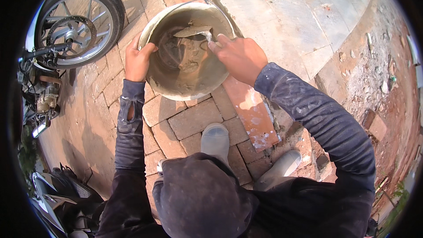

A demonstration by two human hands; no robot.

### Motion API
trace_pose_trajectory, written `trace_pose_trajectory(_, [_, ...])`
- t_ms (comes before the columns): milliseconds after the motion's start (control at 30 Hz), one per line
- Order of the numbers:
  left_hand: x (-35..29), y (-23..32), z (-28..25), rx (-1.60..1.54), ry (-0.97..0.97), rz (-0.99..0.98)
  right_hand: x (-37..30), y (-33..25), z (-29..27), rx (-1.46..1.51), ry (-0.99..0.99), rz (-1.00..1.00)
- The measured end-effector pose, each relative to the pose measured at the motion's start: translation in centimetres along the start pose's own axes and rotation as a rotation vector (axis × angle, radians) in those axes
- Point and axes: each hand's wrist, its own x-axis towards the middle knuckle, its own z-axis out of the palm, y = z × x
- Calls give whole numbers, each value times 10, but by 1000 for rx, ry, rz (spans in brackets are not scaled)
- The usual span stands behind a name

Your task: The person scoops cement from a bucket using a trowel and applies it to the edge of a tiled floor. They smooth the cement along the boundary between the tiles and a brick surface, repeatedly filling the bucket and spreading the material to create a finished edge.

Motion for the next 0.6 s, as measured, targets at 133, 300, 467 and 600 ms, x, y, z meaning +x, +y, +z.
trace_pose_trajectory(133, [-7, -1, 0, -21, 20, 14, -25, -11, -6, 35, -219, -66])
trace_pose_trajectory(300, [-13, 6, 11, -52, 20, 75, -24, -8, -44, -104, -187, -113])
trace_pose_trajectory(467, [-17, 26, 35, -60, 31, 39, -13, -27, -48, -279, -6, 62])
trace_pose_trajectory(600, [-29, 36, 56, 57, 30, 62, -19, -36, -33, -144, -184, 72])
